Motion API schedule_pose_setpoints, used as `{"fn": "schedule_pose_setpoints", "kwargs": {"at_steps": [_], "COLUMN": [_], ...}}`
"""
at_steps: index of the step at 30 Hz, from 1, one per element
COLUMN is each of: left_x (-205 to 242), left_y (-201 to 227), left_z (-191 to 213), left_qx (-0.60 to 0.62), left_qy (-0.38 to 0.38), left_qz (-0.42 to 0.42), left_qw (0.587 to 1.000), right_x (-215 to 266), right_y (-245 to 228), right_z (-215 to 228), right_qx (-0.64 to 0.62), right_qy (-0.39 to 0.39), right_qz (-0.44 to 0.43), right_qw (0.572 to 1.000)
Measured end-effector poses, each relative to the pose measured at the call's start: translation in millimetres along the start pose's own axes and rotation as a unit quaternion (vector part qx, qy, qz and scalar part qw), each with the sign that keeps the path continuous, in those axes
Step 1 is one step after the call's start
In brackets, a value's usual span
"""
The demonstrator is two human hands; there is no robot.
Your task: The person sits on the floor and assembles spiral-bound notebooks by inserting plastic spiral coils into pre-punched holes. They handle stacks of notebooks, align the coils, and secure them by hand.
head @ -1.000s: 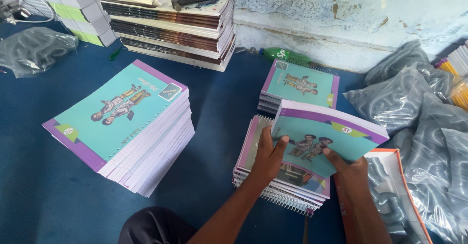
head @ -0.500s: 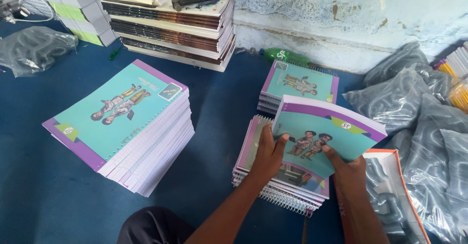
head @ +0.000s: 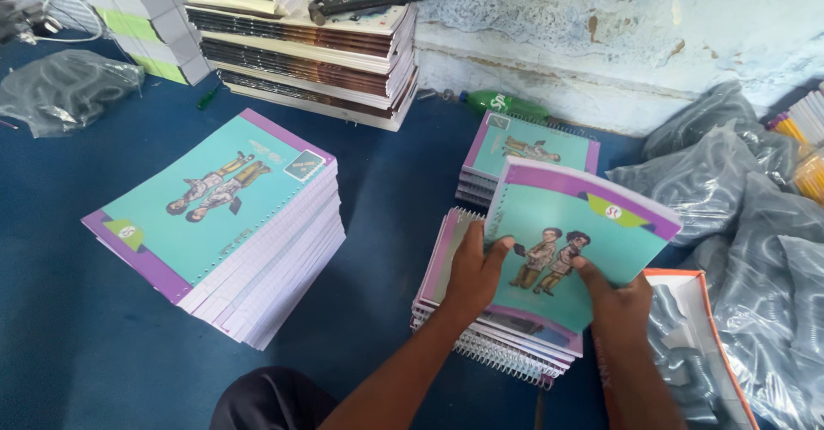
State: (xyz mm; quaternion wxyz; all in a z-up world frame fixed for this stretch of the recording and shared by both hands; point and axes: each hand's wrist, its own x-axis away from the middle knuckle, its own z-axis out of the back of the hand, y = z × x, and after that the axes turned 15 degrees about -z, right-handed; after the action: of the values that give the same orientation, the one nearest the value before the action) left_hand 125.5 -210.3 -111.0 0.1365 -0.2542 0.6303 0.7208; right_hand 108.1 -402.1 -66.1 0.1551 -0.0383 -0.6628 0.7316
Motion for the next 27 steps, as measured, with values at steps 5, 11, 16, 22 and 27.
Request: {"fn": "schedule_pose_setpoints", "kwargs": {"at_steps": [5,11,16,22,27], "left_x": [5,38,81,125,137], "left_y": [12,12,7,-9,-29], "left_z": [7,5,-17,-55,-87], "left_qx": [-0.004,0.045,0.21,0.314,0.359], "left_qy": [0.003,0.067,0.214,0.352,0.398], "left_qz": [0.083,0.239,0.317,0.434,0.444], "left_qw": [0.997,0.968,0.9,0.768,0.718], "right_x": [-22,-53,-74,-101,-117], "right_y": [1,3,18,32,35], "right_z": [11,11,1,-13,-28], "right_qx": [0.049,0.203,0.284,0.47,0.536], "right_qy": [-0.045,-0.115,-0.18,-0.198,-0.185], "right_qz": [-0.021,-0.094,-0.09,-0.015,0.057], "right_qw": [0.998,0.968,0.938,0.86,0.821]}}
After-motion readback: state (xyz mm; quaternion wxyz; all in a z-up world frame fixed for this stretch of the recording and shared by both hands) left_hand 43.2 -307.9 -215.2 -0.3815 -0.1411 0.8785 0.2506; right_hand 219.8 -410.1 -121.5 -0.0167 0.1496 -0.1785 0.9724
